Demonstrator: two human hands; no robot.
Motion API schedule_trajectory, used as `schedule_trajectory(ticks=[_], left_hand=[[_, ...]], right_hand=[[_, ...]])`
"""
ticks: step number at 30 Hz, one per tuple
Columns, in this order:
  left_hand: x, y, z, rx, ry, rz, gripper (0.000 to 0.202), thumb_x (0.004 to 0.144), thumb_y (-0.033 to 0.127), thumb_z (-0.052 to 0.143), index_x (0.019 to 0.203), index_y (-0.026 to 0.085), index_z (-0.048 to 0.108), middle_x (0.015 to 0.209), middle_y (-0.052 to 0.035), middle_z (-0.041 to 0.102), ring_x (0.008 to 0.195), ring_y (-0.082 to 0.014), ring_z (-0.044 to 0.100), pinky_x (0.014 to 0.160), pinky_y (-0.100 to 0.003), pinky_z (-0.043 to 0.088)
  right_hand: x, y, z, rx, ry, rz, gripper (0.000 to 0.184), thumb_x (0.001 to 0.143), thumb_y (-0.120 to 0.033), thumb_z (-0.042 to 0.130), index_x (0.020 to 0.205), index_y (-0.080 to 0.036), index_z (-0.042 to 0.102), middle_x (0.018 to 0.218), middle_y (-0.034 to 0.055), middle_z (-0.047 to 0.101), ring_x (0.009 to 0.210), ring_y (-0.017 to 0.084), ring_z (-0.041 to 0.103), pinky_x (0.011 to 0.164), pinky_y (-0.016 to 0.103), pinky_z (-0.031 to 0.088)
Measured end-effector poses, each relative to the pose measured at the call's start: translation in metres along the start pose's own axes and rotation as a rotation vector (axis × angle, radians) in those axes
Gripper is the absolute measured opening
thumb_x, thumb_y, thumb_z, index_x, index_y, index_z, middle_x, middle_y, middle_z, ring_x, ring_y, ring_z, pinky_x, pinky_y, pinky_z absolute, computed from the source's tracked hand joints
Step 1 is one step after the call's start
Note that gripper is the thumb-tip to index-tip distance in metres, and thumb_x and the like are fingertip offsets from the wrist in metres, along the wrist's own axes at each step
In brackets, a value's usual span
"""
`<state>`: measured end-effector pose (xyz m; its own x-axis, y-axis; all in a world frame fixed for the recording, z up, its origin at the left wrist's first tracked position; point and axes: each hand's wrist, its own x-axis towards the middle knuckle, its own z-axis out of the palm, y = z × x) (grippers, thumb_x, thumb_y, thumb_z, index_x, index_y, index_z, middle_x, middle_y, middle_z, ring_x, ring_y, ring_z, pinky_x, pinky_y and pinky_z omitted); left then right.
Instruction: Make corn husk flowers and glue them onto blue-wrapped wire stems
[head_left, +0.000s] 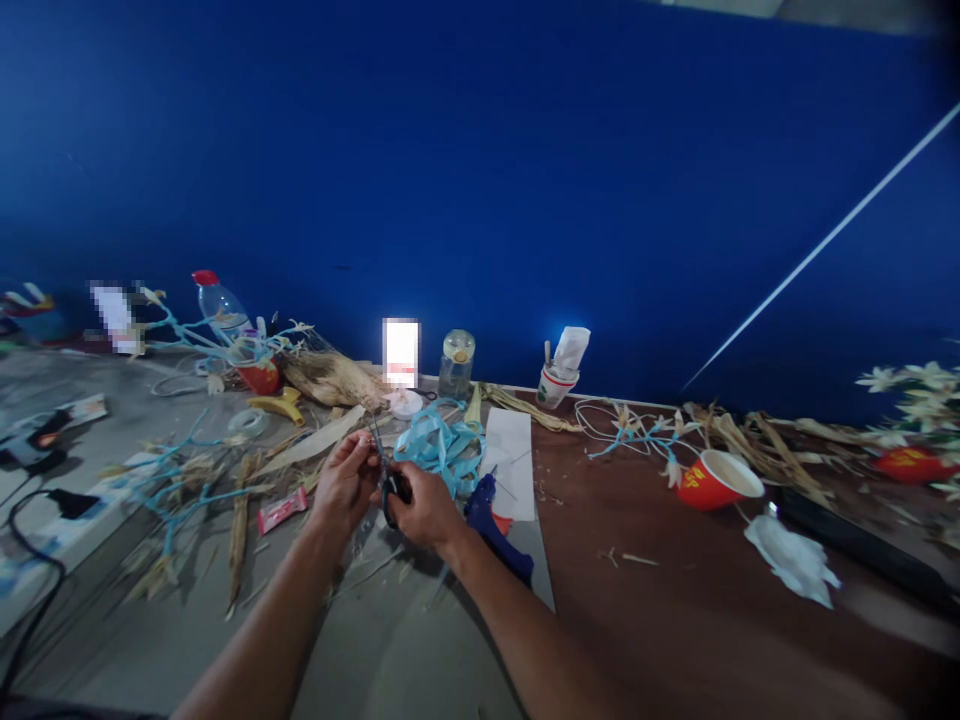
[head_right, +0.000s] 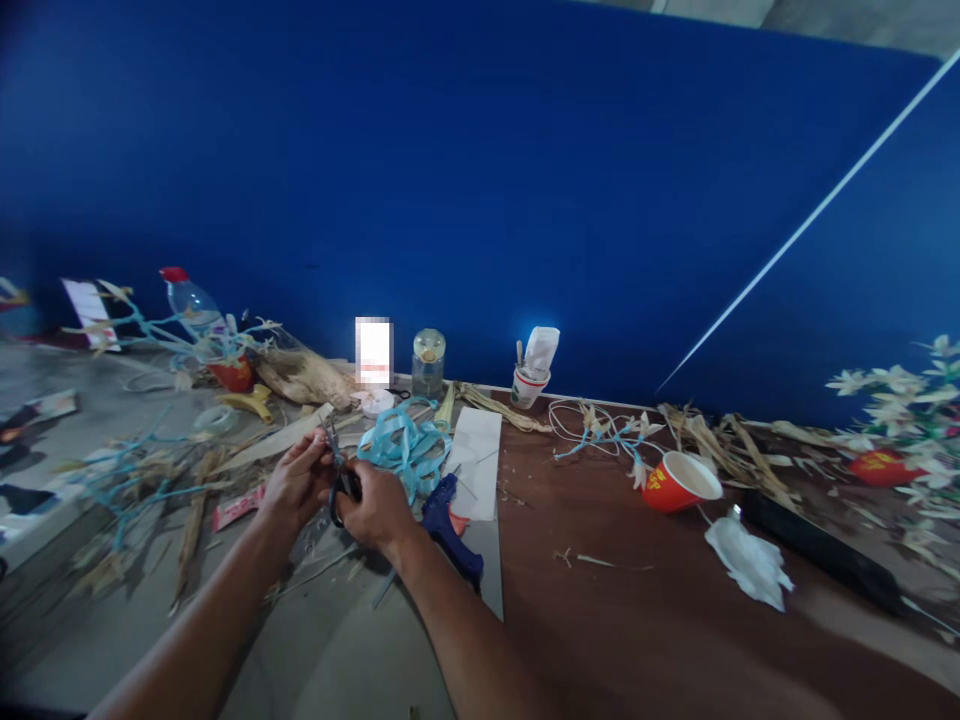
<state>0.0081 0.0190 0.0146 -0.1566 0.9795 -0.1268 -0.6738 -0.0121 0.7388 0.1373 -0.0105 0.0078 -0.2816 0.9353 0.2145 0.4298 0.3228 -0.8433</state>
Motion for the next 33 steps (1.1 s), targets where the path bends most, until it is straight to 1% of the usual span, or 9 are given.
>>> schedule_trajectory(ticks=[4,8,13,20,22,26,29,31,33], left_hand=[[0.000,0.001,0.001,0.018,0.012,0.002,0.028,0.057,0.020,0.079,0.075,0.015,0.059,0.055,0.0062,0.054,0.044,-0.0033,0.049,0.044,-0.012,0.041],[-0.002,0.002,0.002,0.026,0.009,-0.015,0.026,0.058,0.020,0.078,0.075,0.015,0.059,0.054,0.0065,0.053,0.042,-0.0034,0.048,0.040,-0.012,0.039],[-0.001,0.001,0.000,0.021,0.013,-0.004,0.025,0.060,0.018,0.077,0.076,0.015,0.058,0.056,0.0059,0.053,0.044,-0.0032,0.049,0.043,-0.011,0.041],[0.000,0.000,-0.001,-0.002,-0.014,0.019,0.026,0.059,0.020,0.079,0.074,0.013,0.060,0.059,0.0045,0.055,0.046,-0.0023,0.048,0.045,-0.010,0.042],[0.000,0.000,-0.001,-0.005,-0.026,0.020,0.025,0.059,0.020,0.080,0.073,0.013,0.060,0.063,0.0034,0.058,0.048,-0.0026,0.049,0.048,-0.012,0.044],[0.000,0.000,-0.002,0.014,-0.035,0.012,0.024,0.061,0.021,0.079,0.074,0.013,0.060,0.073,0.0000,0.063,0.050,-0.0039,0.049,0.054,-0.018,0.049],[0.000,0.000,-0.003,0.021,-0.071,0.026,0.023,0.061,0.020,0.078,0.073,0.013,0.060,0.073,0.0001,0.062,0.049,-0.0037,0.048,0.054,-0.019,0.049],[0.000,0.000,-0.002,0.024,-0.103,0.036,0.021,0.062,0.020,0.077,0.073,0.014,0.061,0.069,0.0012,0.061,0.049,-0.0036,0.047,0.054,-0.019,0.048],[-0.001,-0.001,-0.001,0.040,-0.120,0.041,0.021,0.063,0.021,0.077,0.075,0.014,0.062,0.068,0.0013,0.060,0.049,-0.0039,0.048,0.054,-0.019,0.046]], right_hand=[[0.000,0.001,0.000,-0.005,-0.002,-0.017,0.034,0.076,-0.028,0.062,0.109,-0.022,0.060,0.089,0.0036,0.071,0.079,0.018,0.064,0.068,0.025,0.048],[0.000,0.001,0.000,0.002,-0.008,-0.045,0.031,0.078,-0.028,0.060,0.108,-0.022,0.060,0.088,0.0034,0.070,0.078,0.017,0.064,0.068,0.024,0.047],[0.000,-0.001,-0.004,-0.009,-0.039,-0.050,0.028,0.079,-0.032,0.059,0.105,-0.021,0.061,0.083,0.0028,0.069,0.072,0.015,0.062,0.063,0.022,0.044],[0.001,0.001,-0.004,-0.052,-0.027,-0.038,0.022,0.080,-0.031,0.059,0.099,-0.022,0.063,0.079,0.0017,0.069,0.069,0.015,0.062,0.060,0.021,0.041],[0.002,0.003,-0.003,-0.069,0.004,-0.016,0.023,0.079,-0.031,0.060,0.100,-0.022,0.063,0.080,0.0026,0.070,0.071,0.016,0.064,0.060,0.021,0.042],[0.004,0.004,-0.005,-0.143,0.111,0.102,0.027,0.080,-0.036,0.058,0.102,-0.021,0.062,0.080,0.0038,0.071,0.073,0.017,0.066,0.062,0.021,0.042],[0.007,0.005,-0.009,-0.231,0.187,0.152,0.032,0.080,-0.038,0.057,0.106,-0.020,0.061,0.085,0.0051,0.071,0.082,0.018,0.066,0.070,0.023,0.043],[0.009,0.007,-0.012,-0.297,0.196,0.182,0.038,0.079,-0.039,0.057,0.111,-0.018,0.059,0.090,0.0067,0.070,0.086,0.019,0.065,0.075,0.024,0.043],[0.012,0.010,-0.014,-0.367,0.154,0.227,0.046,0.078,-0.040,0.057,0.116,-0.015,0.055,0.094,0.0095,0.069,0.088,0.021,0.064,0.077,0.027,0.043]])
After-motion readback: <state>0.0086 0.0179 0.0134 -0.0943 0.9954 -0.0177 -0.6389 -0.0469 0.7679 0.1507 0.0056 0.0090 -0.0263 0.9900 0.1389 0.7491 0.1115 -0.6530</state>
